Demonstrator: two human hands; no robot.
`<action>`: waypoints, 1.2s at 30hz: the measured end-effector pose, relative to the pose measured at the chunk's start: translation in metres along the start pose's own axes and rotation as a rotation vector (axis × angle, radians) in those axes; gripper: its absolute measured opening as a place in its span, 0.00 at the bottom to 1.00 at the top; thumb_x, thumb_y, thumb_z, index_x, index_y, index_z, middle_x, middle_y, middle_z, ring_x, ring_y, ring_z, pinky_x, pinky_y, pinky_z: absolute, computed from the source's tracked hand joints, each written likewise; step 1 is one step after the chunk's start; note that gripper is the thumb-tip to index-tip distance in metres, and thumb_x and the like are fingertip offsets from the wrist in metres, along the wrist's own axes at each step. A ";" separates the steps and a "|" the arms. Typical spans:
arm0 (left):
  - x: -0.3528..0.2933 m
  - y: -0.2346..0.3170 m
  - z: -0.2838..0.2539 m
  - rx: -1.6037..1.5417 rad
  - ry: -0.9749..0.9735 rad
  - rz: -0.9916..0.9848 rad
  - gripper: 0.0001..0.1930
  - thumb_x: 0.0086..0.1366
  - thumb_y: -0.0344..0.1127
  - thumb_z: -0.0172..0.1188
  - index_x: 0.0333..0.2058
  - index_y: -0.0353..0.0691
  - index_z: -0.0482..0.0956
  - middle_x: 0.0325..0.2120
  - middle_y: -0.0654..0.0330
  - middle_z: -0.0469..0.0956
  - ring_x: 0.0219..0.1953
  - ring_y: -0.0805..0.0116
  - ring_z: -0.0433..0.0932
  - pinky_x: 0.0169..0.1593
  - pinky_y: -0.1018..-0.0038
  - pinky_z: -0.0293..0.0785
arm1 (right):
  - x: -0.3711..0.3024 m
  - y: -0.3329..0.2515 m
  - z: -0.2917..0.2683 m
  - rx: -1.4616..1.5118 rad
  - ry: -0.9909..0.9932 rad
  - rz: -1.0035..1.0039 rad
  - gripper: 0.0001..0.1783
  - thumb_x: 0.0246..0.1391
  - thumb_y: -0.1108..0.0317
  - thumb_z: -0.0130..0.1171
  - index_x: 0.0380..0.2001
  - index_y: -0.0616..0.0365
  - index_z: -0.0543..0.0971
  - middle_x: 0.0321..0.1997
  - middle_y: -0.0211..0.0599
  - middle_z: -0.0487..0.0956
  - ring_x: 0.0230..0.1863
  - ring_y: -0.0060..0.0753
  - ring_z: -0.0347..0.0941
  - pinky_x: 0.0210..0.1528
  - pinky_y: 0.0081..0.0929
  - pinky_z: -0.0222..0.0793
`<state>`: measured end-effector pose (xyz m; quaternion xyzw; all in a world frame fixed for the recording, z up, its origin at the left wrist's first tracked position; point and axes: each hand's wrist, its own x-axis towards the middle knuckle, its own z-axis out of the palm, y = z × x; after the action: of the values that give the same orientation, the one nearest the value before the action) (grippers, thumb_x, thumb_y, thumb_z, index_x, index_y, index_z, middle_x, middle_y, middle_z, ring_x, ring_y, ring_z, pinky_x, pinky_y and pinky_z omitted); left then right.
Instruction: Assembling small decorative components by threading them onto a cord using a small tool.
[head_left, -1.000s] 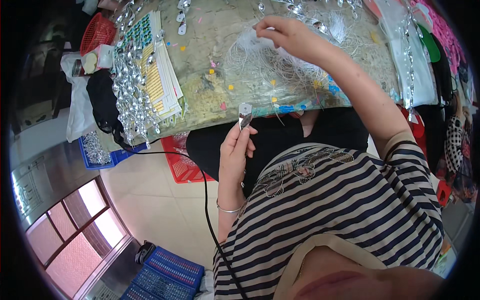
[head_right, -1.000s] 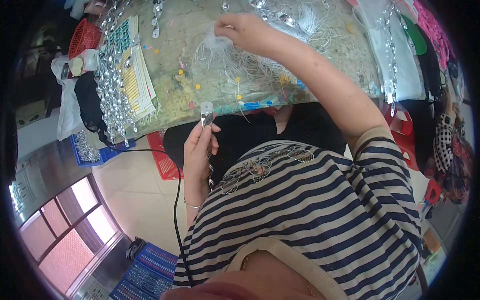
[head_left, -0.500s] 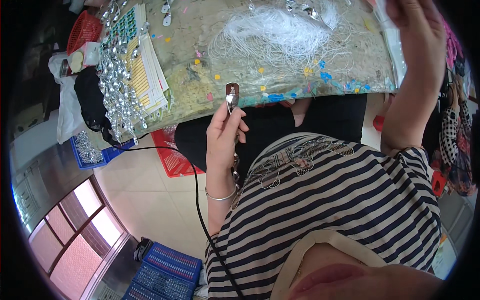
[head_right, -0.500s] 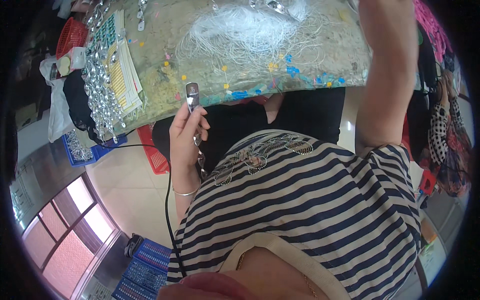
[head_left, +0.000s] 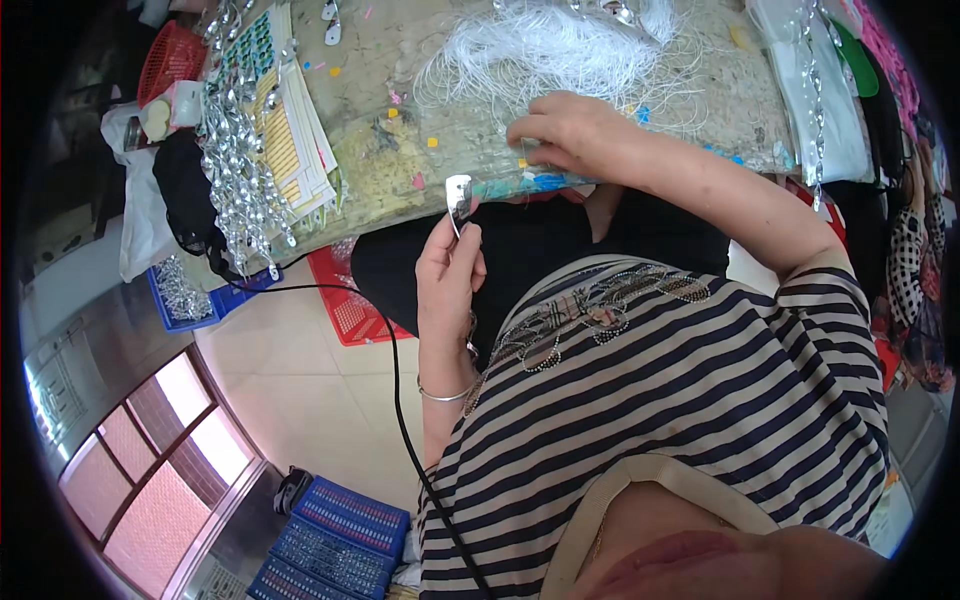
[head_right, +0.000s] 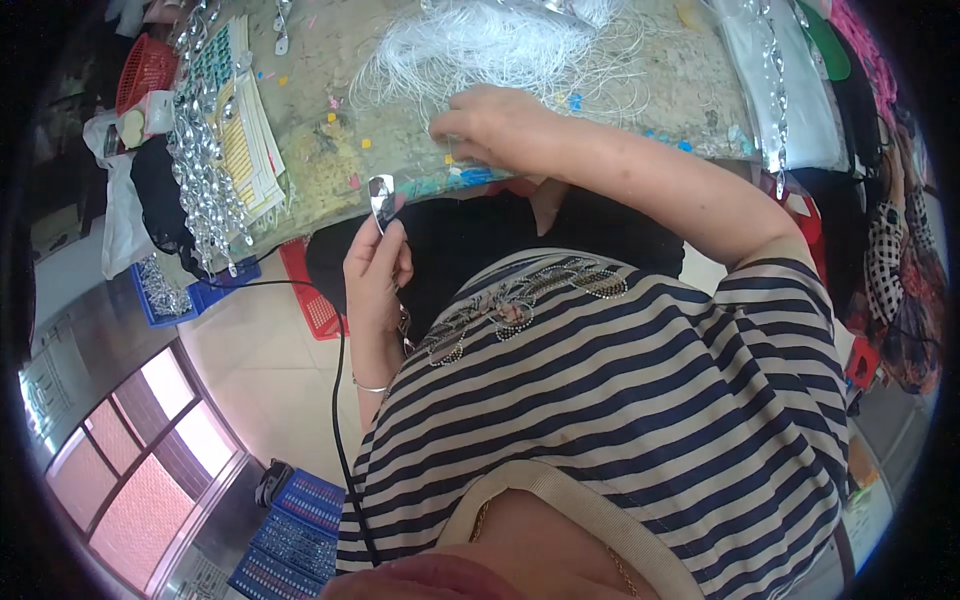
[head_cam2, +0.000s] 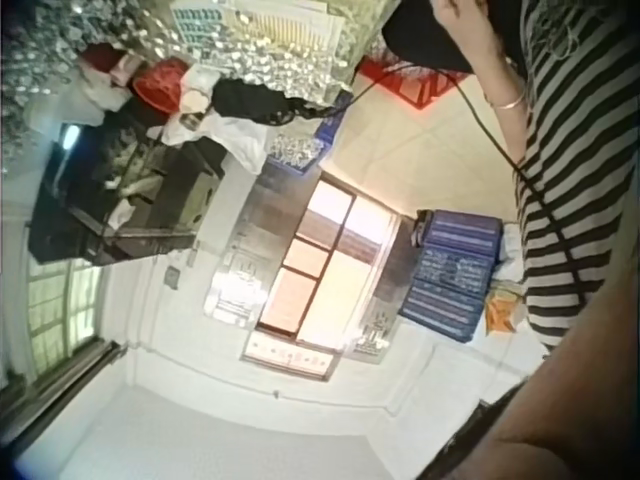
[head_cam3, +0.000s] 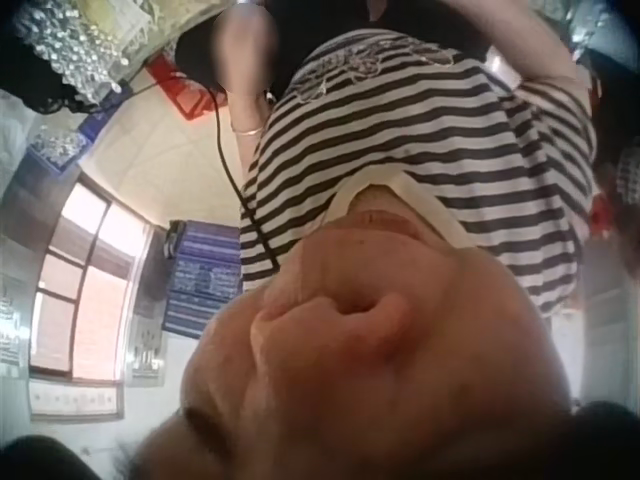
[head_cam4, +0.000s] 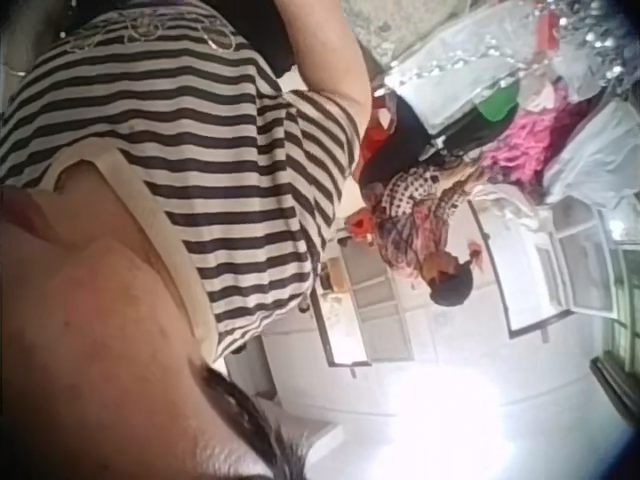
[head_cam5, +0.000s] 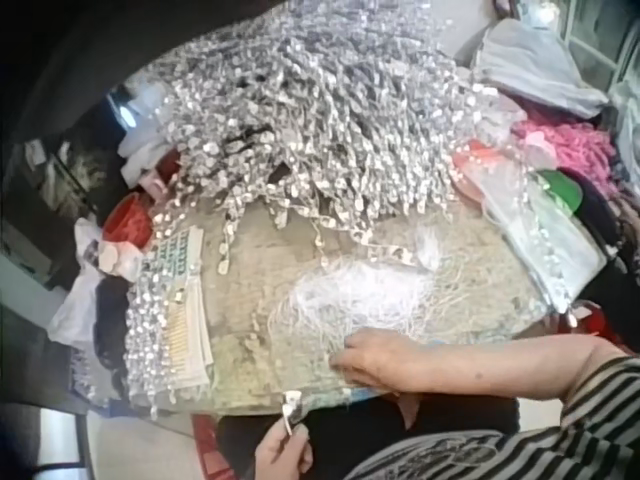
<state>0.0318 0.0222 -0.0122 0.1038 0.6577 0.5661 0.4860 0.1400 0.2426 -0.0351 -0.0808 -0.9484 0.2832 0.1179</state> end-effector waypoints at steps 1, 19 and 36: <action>-0.001 0.001 0.000 -0.019 0.020 -0.024 0.17 0.65 0.30 0.53 0.53 0.40 0.72 0.17 0.74 0.63 0.16 0.87 0.59 0.19 0.88 0.53 | 0.006 0.003 0.001 0.040 -0.057 -0.001 0.09 0.45 0.67 0.60 0.33 0.53 0.76 0.31 0.36 0.72 0.38 0.43 0.70 0.39 0.36 0.67; 0.002 0.002 0.000 -0.071 -0.022 0.028 0.16 0.66 0.33 0.51 0.51 0.36 0.72 0.17 0.71 0.65 0.15 0.86 0.57 0.18 0.88 0.48 | 0.054 0.010 -0.077 0.040 0.298 0.114 0.16 0.52 0.61 0.59 0.37 0.62 0.75 0.27 0.43 0.73 0.29 0.42 0.70 0.33 0.34 0.67; 0.007 0.000 0.008 -0.041 -0.048 -0.017 0.20 0.62 0.32 0.58 0.54 0.39 0.71 0.25 0.76 0.67 0.20 0.89 0.59 0.23 0.90 0.53 | -0.009 0.004 0.004 0.085 -0.038 0.105 0.08 0.47 0.67 0.61 0.30 0.56 0.75 0.33 0.37 0.71 0.38 0.43 0.71 0.37 0.35 0.68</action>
<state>0.0342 0.0319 -0.0152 0.1016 0.6350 0.5727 0.5084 0.1474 0.2422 -0.0425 -0.1201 -0.9319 0.3306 0.0882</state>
